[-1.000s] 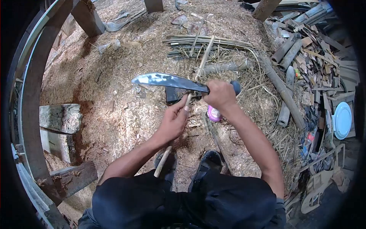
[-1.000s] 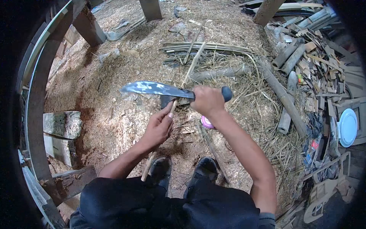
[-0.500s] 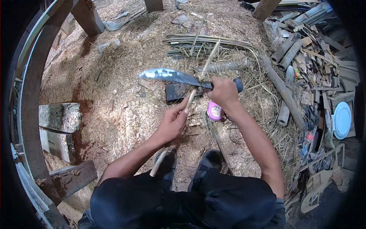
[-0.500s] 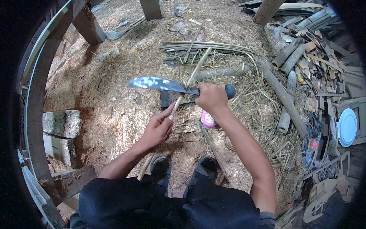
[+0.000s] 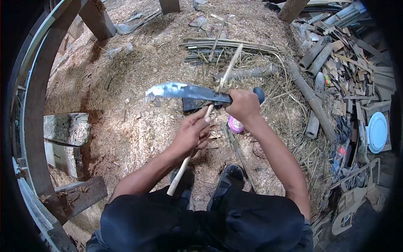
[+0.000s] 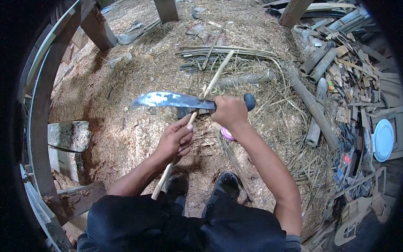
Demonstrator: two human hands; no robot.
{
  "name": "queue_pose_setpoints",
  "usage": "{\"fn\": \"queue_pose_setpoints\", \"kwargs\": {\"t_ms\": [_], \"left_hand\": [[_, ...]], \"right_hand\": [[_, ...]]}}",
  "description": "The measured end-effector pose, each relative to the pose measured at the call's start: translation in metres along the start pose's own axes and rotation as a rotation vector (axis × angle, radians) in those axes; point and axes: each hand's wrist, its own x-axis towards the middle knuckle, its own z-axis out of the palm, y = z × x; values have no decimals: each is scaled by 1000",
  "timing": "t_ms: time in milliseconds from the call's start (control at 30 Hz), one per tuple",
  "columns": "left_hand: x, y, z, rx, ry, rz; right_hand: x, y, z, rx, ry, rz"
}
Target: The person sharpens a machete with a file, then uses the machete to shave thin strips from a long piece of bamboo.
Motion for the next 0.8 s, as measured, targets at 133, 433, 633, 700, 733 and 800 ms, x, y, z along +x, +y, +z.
{"fn": "queue_pose_setpoints", "kwargs": {"t_ms": [133, 433, 633, 700, 733, 800], "left_hand": [[1, 1, 2, -17, 108, -91], [0, 4, 4, -61, 165, -134], [0, 4, 5, -72, 87, -35], [0, 12, 2, -87, 127, -125], [-1, 12, 1, -89, 131, -131], [-2, 12, -1, -65, 12, -61]], "right_hand": [[-11, -24, 2, 151, -79, -97], [-12, -15, 13, 116, 3, -154], [-7, -5, 10, -11, -76, 48], [-6, -14, 6, 100, -9, -77], [-4, -5, 8, 104, -14, -72], [7, 20, 8, -1, 86, 95]]}}
